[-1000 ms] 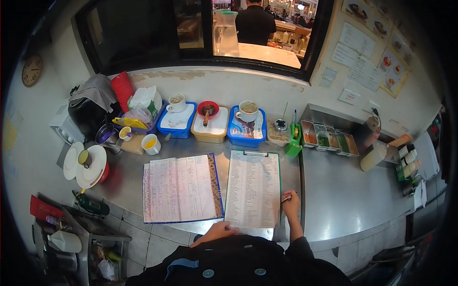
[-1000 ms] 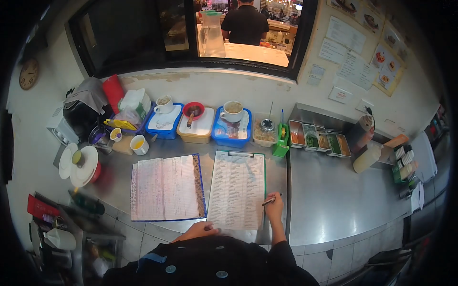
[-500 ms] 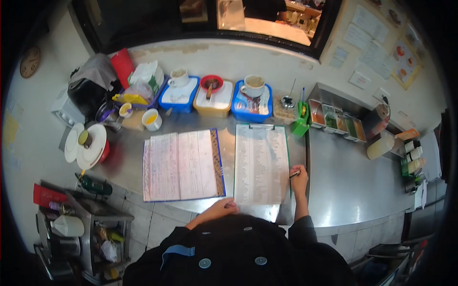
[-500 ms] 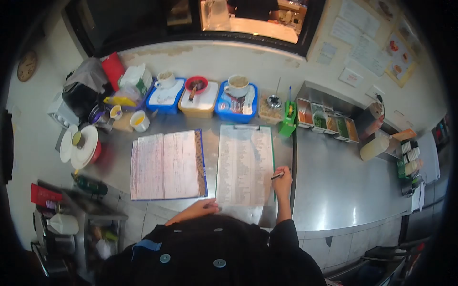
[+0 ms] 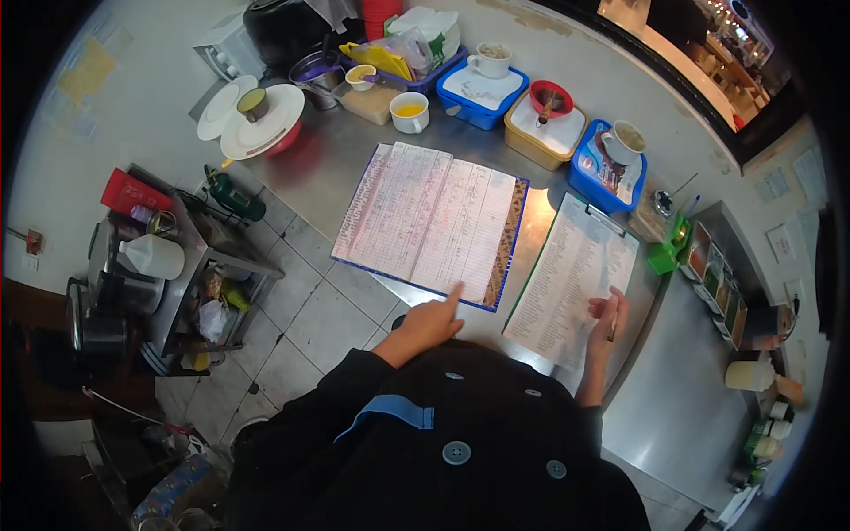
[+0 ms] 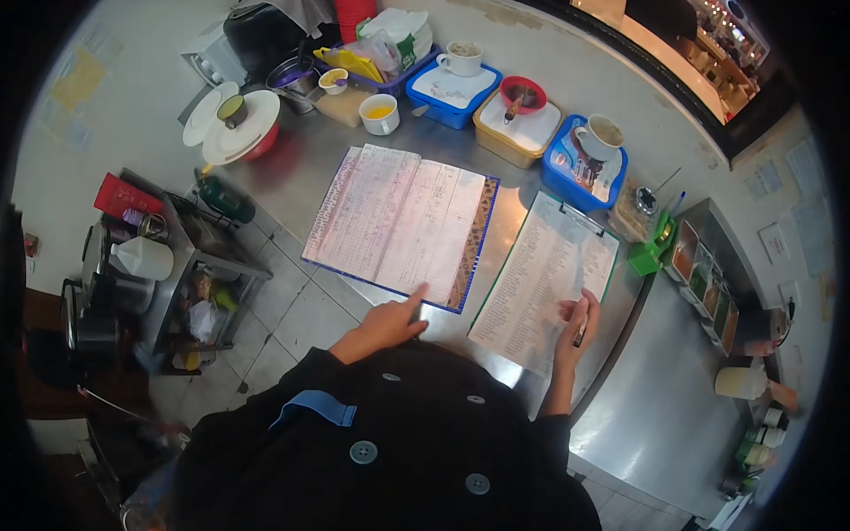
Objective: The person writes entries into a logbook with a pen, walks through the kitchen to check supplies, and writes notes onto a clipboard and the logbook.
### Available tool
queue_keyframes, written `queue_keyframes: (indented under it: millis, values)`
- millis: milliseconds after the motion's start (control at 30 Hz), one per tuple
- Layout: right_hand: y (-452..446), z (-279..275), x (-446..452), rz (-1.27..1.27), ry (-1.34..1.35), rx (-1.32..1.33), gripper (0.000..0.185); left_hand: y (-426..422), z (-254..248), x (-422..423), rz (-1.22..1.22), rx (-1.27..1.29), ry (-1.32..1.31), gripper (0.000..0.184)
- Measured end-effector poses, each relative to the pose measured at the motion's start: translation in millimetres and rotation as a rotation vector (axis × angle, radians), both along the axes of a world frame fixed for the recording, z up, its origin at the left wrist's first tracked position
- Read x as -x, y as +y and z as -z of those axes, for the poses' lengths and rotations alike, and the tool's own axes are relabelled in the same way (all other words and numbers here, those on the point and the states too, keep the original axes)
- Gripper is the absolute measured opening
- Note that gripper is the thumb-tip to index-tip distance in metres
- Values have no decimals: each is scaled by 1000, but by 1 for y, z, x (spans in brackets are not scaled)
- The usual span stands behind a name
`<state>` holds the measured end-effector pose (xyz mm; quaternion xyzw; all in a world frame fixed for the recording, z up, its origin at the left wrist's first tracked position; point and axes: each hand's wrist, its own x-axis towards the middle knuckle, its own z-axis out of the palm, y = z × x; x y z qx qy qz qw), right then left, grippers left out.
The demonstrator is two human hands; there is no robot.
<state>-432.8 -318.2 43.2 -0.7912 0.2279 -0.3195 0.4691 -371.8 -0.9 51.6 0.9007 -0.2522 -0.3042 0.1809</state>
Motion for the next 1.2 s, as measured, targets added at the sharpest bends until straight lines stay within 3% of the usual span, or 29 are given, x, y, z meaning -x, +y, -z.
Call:
queue_keyframes:
  millis: [67,100,367,733,900,1200]
  values:
    - [16,-8,-8,-53,52,-240,39,12,-1,3,-193,0,-46,80]
    - [18,6,-14,-57,0,-165,39,16,-3,4,-213,-25,-56,80]
    - [54,44,-19,-124,-92,-477,22,18,-16,5,-57,-79,-46,76]
    - [56,50,-20,-101,-74,-399,22,15,-5,-10,-97,-116,-64,78]
    - [58,41,-18,-125,-68,-444,24,6,-1,-15,1,-127,-52,77]
    - [55,57,-22,-105,-18,-297,24,-20,-6,-10,44,-216,15,79]
